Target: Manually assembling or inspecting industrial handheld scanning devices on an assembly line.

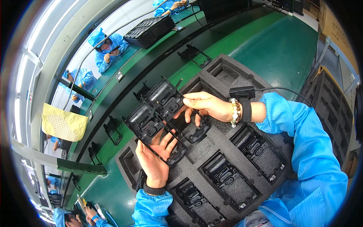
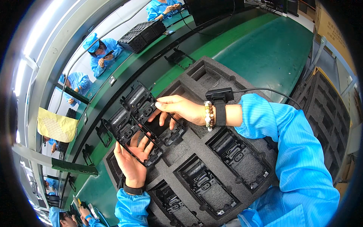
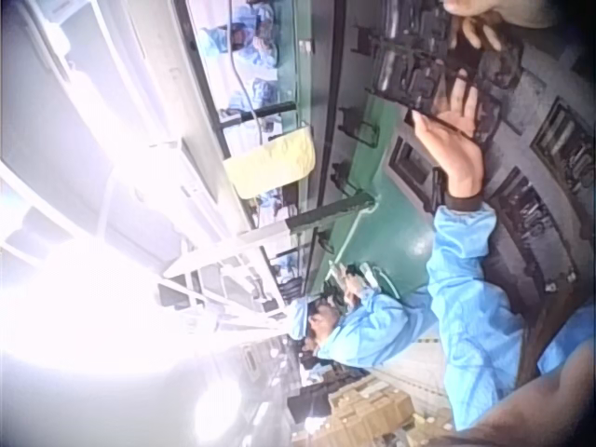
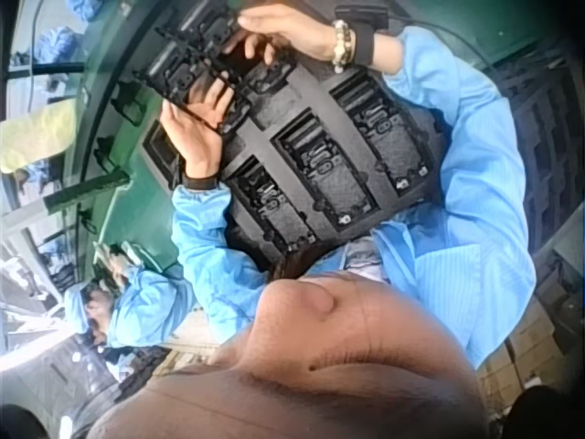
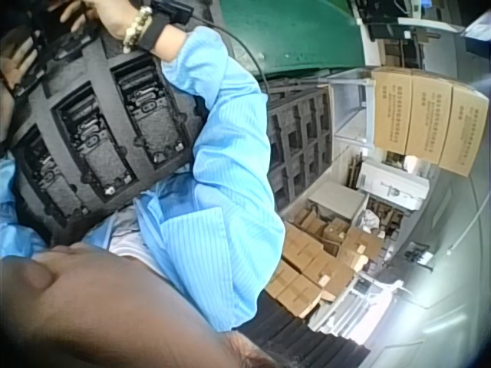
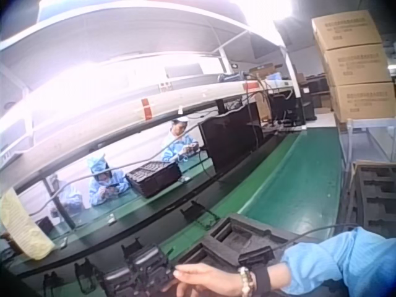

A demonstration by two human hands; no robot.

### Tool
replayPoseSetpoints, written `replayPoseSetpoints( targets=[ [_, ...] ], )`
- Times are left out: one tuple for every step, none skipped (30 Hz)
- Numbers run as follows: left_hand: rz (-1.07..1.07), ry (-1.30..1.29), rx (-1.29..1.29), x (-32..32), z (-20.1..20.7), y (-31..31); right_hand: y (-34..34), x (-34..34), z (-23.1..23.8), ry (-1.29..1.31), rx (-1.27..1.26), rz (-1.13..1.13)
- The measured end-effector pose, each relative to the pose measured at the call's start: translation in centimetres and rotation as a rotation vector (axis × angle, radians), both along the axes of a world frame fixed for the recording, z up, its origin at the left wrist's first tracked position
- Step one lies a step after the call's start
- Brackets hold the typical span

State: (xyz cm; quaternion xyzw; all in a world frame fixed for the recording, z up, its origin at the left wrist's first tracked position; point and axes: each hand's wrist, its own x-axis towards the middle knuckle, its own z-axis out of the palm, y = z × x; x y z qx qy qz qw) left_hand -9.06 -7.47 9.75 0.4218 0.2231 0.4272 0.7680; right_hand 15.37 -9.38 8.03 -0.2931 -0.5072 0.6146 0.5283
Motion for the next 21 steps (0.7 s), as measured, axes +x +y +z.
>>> replayPoseSetpoints(
  targets=[
    [-0.005, 0.0, 0.001, -0.04, -0.06, 0.03, -0.03, -0.01, 0.04, -0.01, -0.003, -0.003],
    [-0.01, 0.0, 0.002, -0.09, -0.12, 0.08, -0.05, -0.02, 0.09, -0.021, -0.006, -0.006],
    [-0.01, 0.0, 0.002, -0.17, -0.23, 0.13, -0.07, -0.02, 0.13, -0.021, -0.007, -0.006],
    [-0.009, 0.007, 0.0, -0.25, -0.33, 0.18, -0.08, -0.02, 0.19, -0.017, -0.015, 0.003],
    [-0.008, 0.014, -0.001, -0.3, -0.38, 0.21, -0.1, -0.01, 0.23, -0.014, -0.024, 0.011],
    [-0.008, 0.013, -0.001, -0.29, -0.38, 0.2, -0.13, -0.01, 0.27, -0.014, -0.024, 0.011],
    [-0.009, 0.015, -0.002, -0.28, -0.37, 0.2, -0.17, 0.0, 0.3, -0.018, -0.021, 0.01],
    [-0.011, 0.017, -0.004, -0.28, -0.37, 0.19, -0.21, 0.0, 0.31, -0.023, -0.017, 0.009],
    [-0.011, 0.017, -0.003, -0.27, -0.35, 0.17, -0.2, 0.01, 0.33, -0.023, -0.017, 0.009],
    [-0.012, 0.02, -0.003, -0.25, -0.32, 0.13, -0.19, 0.02, 0.35, -0.025, -0.02, 0.014],
    [-0.013, 0.024, -0.003, -0.24, -0.3, 0.09, -0.19, 0.02, 0.34, -0.028, -0.023, 0.02],
    [-0.014, 0.024, -0.003, -0.23, -0.27, 0.07, -0.2, 0.03, 0.31, -0.028, -0.023, 0.019],
    [-0.02, 0.023, 0.0, -0.22, -0.27, 0.05, -0.19, 0.02, 0.23, -0.02, -0.029, 0.024],
    [-0.027, 0.022, 0.002, -0.2, -0.28, 0.04, -0.21, 0.03, 0.17, -0.011, -0.035, 0.028],
    [-0.027, 0.022, 0.002, -0.21, -0.32, 0.09, -0.17, 0.03, 0.14, -0.011, -0.035, 0.029],
    [-0.033, 0.025, 0.005, -0.22, -0.38, 0.16, -0.14, 0.05, 0.1, -0.006, -0.042, 0.031],
    [-0.039, 0.028, 0.009, -0.22, -0.45, 0.22, -0.11, 0.06, 0.04, -0.001, -0.049, 0.034],
    [-0.038, 0.028, 0.01, -0.25, -0.38, 0.2, -0.11, 0.05, 0.11, -0.002, -0.048, 0.034],
    [-0.037, 0.029, 0.008, -0.28, -0.31, 0.16, -0.1, 0.05, 0.17, -0.002, -0.049, 0.042],
    [-0.035, 0.029, 0.007, -0.32, -0.25, 0.13, -0.11, 0.04, 0.23, -0.003, -0.051, 0.051],
    [-0.036, 0.029, 0.006, -0.33, -0.3, 0.2, -0.07, 0.05, 0.21, -0.003, -0.052, 0.051]
  ],
)
